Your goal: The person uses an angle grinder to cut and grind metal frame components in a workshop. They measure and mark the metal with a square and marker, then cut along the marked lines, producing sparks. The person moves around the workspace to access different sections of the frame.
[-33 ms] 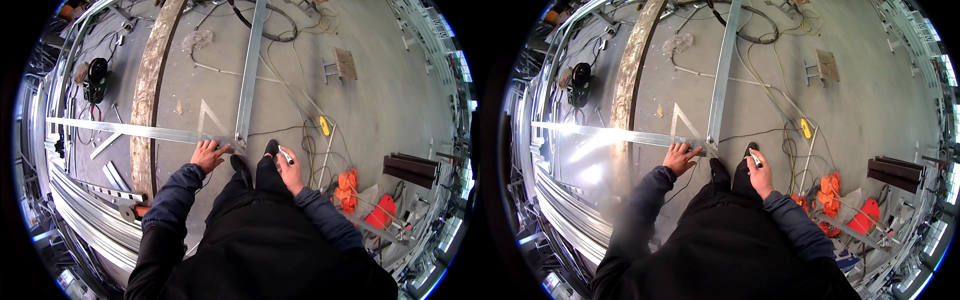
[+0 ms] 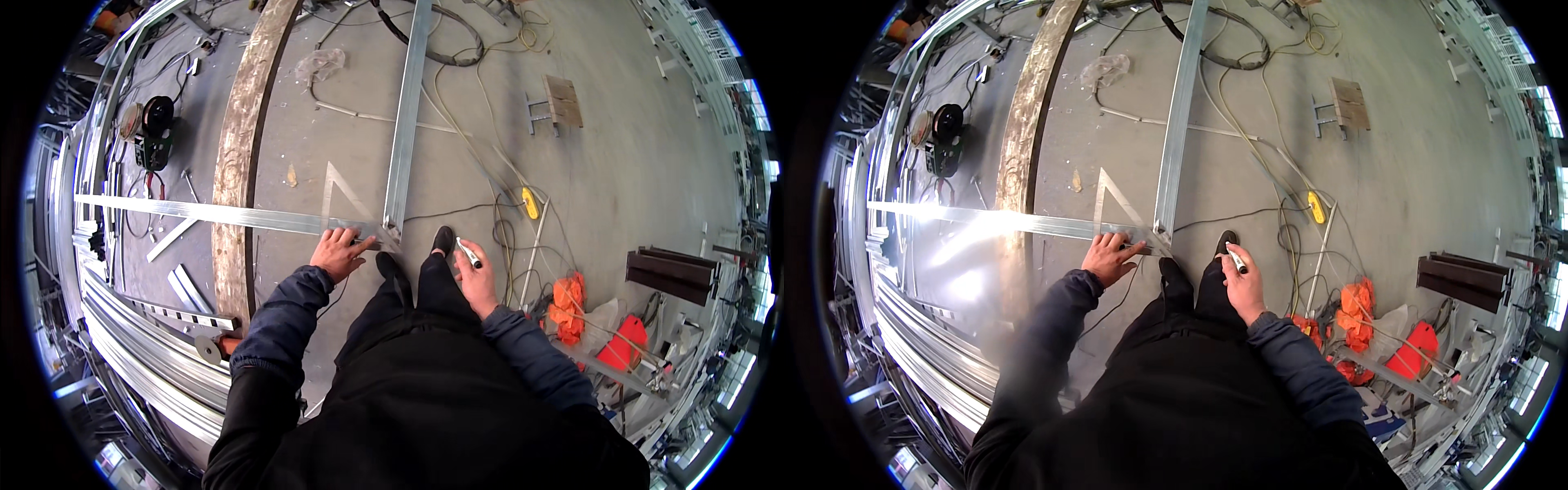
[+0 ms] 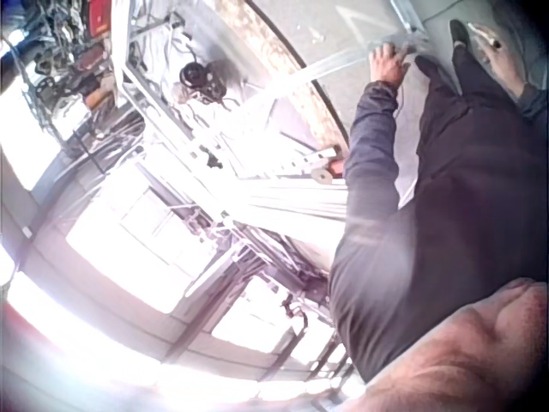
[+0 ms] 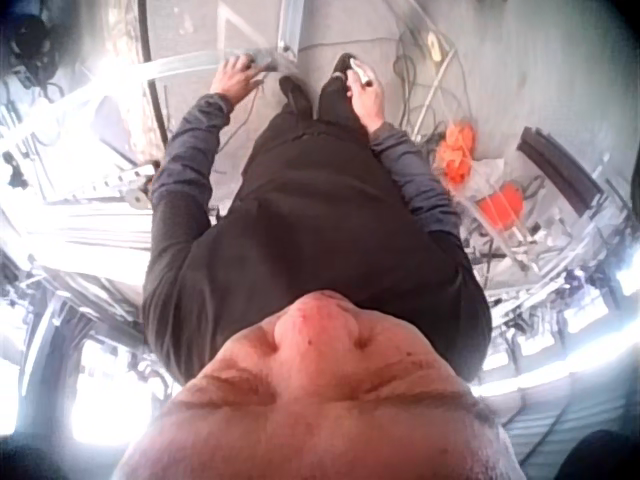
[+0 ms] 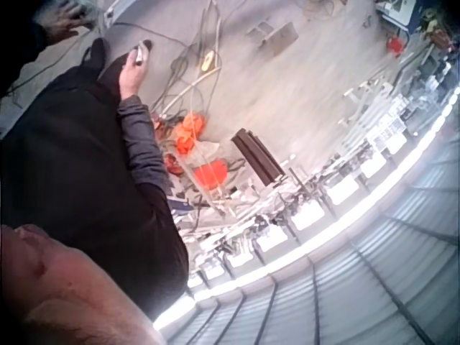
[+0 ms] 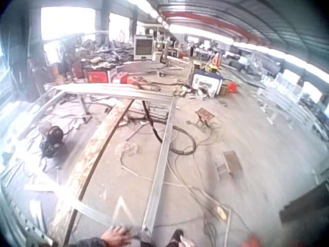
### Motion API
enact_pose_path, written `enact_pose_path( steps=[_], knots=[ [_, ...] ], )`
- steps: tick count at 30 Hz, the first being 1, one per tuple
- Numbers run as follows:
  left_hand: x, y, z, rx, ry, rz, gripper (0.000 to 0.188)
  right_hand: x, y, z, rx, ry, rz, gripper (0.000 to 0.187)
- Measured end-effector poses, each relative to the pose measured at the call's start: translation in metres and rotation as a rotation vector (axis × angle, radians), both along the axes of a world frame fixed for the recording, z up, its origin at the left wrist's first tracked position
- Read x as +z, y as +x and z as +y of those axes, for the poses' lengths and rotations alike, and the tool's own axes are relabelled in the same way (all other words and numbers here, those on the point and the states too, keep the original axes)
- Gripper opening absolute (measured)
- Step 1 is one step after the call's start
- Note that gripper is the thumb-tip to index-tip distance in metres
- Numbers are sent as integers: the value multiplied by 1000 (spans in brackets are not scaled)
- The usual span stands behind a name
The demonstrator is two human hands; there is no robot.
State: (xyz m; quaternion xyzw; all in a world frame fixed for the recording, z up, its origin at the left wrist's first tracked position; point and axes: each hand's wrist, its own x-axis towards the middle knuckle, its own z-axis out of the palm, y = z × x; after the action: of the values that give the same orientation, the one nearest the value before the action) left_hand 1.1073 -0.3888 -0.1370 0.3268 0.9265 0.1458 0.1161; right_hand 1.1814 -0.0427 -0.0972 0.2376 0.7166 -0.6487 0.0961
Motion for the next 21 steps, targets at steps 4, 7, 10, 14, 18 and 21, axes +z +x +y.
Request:
enact_pose_path(
  steps=[4, 7, 10, 14, 18, 21],
  knots=[
    [-14, -7, -1, -70, -10, 66, 51, -6, 11, 10, -68, 26, -28, 35],
    [-19, -12, 0, -91, 8, 79, 47, -12, 21, 11, -89, 28, -54, 35],
    [-25, -13, -2, -89, 24, 62, 47, -14, 25, 7, -85, 48, -97, 34],
    [-26, -11, -2, -71, 26, 41, 49, -15, 25, -2, -74, 6, -88, 33],
    [-30, -10, -4, -69, 33, 13, 52, -17, 23, -9, -34, -11, -77, 34],
    [-33, -9, -5, -63, 48, 13, 52, -19, 22, -12, -1, -19, -77, 38]
  ],
)
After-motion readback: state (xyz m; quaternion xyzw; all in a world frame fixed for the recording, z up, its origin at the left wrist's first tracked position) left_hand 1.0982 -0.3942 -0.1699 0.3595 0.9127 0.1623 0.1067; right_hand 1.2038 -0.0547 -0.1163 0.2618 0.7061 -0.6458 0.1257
